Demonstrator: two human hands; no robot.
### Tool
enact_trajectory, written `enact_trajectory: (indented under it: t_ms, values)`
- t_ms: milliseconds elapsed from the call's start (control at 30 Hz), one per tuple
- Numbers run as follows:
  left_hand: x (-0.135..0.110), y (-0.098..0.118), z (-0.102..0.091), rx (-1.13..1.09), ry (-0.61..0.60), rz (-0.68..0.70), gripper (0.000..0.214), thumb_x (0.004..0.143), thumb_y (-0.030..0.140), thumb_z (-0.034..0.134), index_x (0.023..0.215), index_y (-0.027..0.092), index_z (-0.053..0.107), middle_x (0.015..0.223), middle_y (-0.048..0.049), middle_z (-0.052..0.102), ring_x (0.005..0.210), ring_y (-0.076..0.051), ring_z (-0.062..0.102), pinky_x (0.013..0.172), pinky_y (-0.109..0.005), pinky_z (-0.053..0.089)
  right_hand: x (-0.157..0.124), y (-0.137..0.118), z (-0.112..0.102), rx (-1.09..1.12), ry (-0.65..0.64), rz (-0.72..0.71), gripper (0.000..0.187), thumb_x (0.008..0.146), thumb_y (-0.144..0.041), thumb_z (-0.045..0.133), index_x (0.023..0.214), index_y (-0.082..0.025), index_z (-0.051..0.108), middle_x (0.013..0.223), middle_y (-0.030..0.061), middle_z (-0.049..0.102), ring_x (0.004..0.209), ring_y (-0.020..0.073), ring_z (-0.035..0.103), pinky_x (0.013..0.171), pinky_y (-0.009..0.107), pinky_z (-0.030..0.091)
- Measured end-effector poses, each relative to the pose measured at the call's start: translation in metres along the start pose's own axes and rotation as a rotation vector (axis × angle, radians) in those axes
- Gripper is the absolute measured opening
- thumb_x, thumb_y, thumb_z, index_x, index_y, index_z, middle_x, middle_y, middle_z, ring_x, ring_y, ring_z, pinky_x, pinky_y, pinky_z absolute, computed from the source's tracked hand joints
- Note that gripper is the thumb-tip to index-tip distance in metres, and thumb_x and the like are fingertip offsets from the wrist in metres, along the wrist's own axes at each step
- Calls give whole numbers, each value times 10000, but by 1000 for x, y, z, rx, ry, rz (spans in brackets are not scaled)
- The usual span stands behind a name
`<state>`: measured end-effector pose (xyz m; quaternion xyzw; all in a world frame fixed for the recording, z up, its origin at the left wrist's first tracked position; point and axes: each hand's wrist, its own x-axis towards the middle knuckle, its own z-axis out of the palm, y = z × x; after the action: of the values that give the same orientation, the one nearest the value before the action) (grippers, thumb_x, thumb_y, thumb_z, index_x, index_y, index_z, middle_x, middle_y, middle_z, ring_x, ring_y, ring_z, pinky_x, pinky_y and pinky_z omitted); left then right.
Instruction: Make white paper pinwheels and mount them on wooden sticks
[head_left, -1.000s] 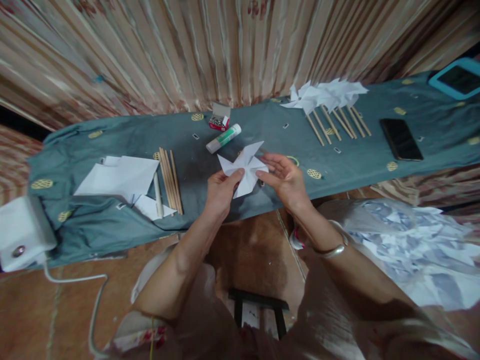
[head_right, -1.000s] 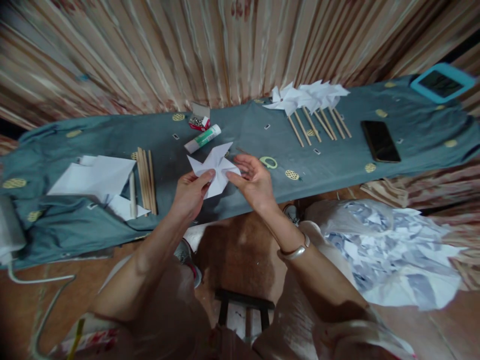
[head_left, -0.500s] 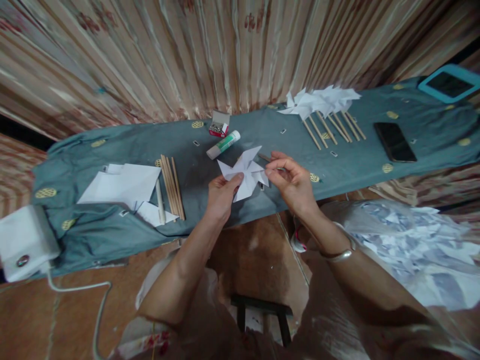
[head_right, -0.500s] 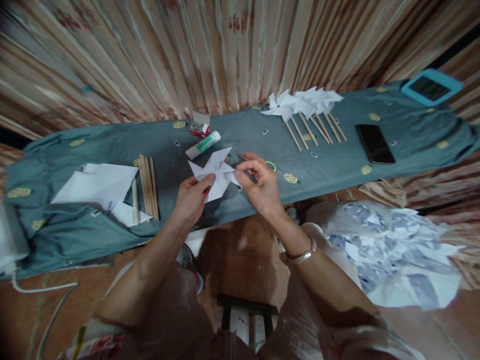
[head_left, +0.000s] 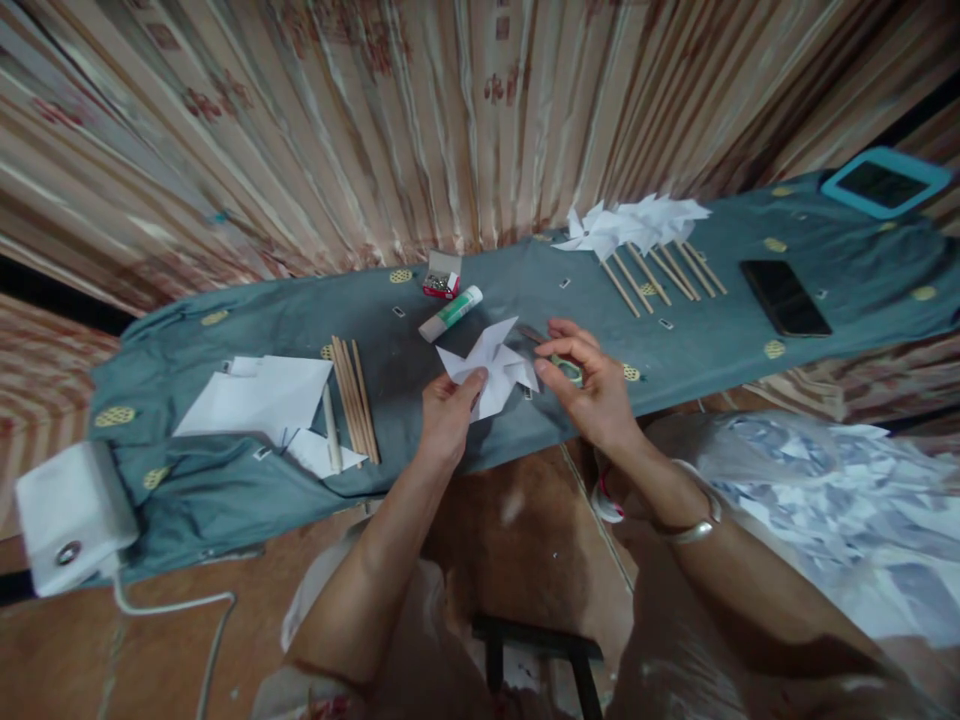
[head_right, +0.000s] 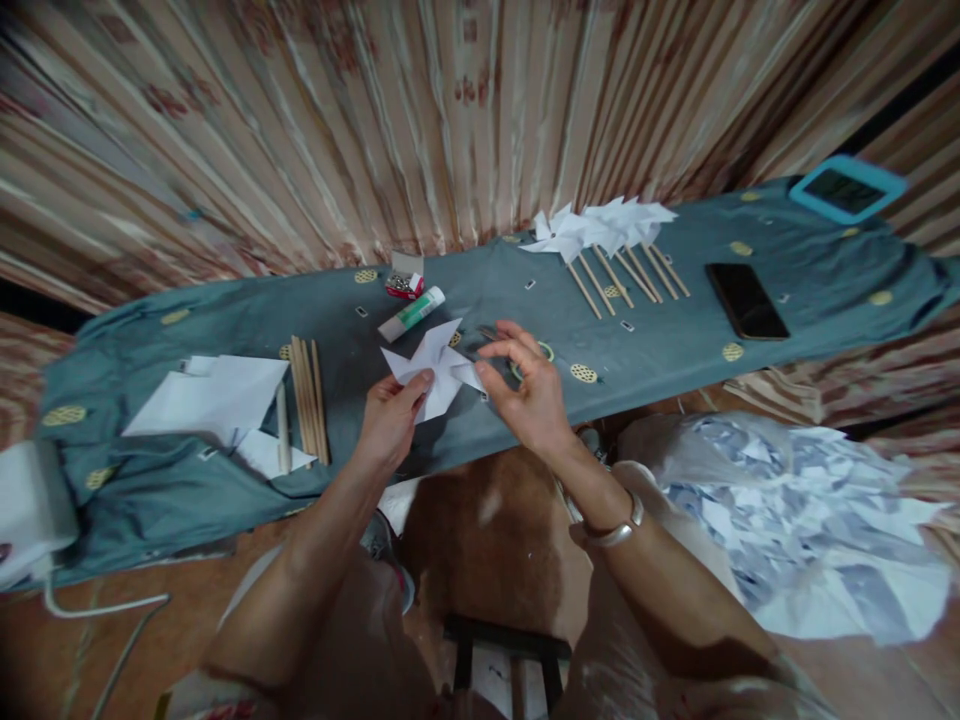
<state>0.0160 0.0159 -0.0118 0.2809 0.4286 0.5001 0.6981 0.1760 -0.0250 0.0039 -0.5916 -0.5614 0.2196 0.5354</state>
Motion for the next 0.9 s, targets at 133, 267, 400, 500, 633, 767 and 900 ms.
enact_trajectory:
  t_ms: [133,267,400,500,633,767,900]
  values:
    - [0,-1,-2,12,20,8,327,509,333,876,739,147,734,682,-18,733,597,-126,632,650,-250,488,9,8,-1,124,56,70,167,797,-370,711,908,-244,712,1246,91,644,1233,264,581,1052,477,448]
    - [2,3,-5,-12,32,30,330,499,344,869,725,154,722,698,-20,738,626,-133,640,697,-260,493,17,16,2,174,97,142,207,768,-385,718,918,-242,720,1226,89,663,1187,263,614,1001,466,486]
    - [1,9,-7,7,62,37,291,523,345,847,696,158,705,683,-15,725,627,-133,631,691,-255,477,22,22,7,74,85,124,201,790,-375,686,943,-251,724,1240,81,672,1165,257,626,1010,482,475]
    - [0,12,-8,17,73,39,283,527,362,835,653,163,678,696,-24,731,631,-139,633,684,-256,474,31,23,16,-47,62,34,163,814,-323,645,933,-243,721,1212,86,688,1146,260,636,987,480,491]
    - [0,14,-11,-2,71,39,290,528,358,831,683,162,685,709,-24,738,646,-143,645,714,-266,483,63,16,37,-275,-38,-107,159,827,-218,603,927,-204,726,1230,120,677,1207,283,606,1055,489,445]
    - [3,16,-14,-18,76,27,341,516,377,841,741,161,703,697,-22,730,666,-161,662,719,-283,491,117,4,68,-567,-244,-228,220,892,-183,531,990,-168,727,1333,133,616,1296,273,530,1103,437,395]
    - [4,21,-14,-59,70,23,353,503,385,859,716,161,687,668,-16,715,653,-161,660,689,-275,488,166,3,102,-775,-461,-302,280,909,-139,468,912,-127,748,1241,156,654,1230,267,543,1100,394,376]
